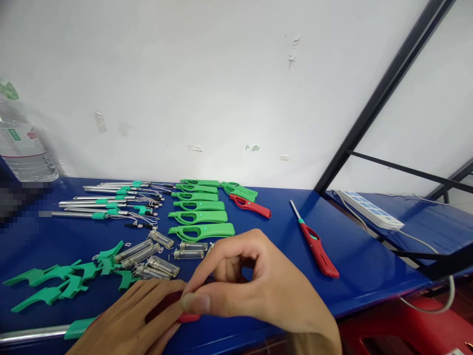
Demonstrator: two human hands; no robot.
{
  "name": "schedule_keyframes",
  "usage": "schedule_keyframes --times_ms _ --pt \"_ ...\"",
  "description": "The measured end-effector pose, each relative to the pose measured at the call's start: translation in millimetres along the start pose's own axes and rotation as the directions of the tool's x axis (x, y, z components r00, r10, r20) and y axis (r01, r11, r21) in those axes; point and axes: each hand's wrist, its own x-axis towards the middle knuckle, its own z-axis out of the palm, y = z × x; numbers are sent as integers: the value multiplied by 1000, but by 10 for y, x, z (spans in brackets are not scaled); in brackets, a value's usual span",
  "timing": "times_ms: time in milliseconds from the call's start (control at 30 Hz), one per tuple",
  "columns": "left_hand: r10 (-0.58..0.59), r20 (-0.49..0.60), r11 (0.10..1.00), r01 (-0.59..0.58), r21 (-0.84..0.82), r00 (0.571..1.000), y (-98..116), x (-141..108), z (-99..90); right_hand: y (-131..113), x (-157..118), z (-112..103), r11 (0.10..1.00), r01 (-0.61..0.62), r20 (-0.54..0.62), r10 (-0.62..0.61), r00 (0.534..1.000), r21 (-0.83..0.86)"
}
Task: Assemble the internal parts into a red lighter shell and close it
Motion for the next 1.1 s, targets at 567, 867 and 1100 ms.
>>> schedule_keyframes --times_ms 567,867,1100 --pt "40 5 999 -40 25 999 -16 -21 10 -55 -62 113 983 -177 66 173 983 49" --pt "30 32 1000 -30 4 999 -26 -45 45 -129 0 213 994 -108 -186 106 977 1" --pt "32 -4 999 -32 8 999 -34 -14 20 -81 0 157 998 -67 -37 66 997 -20"
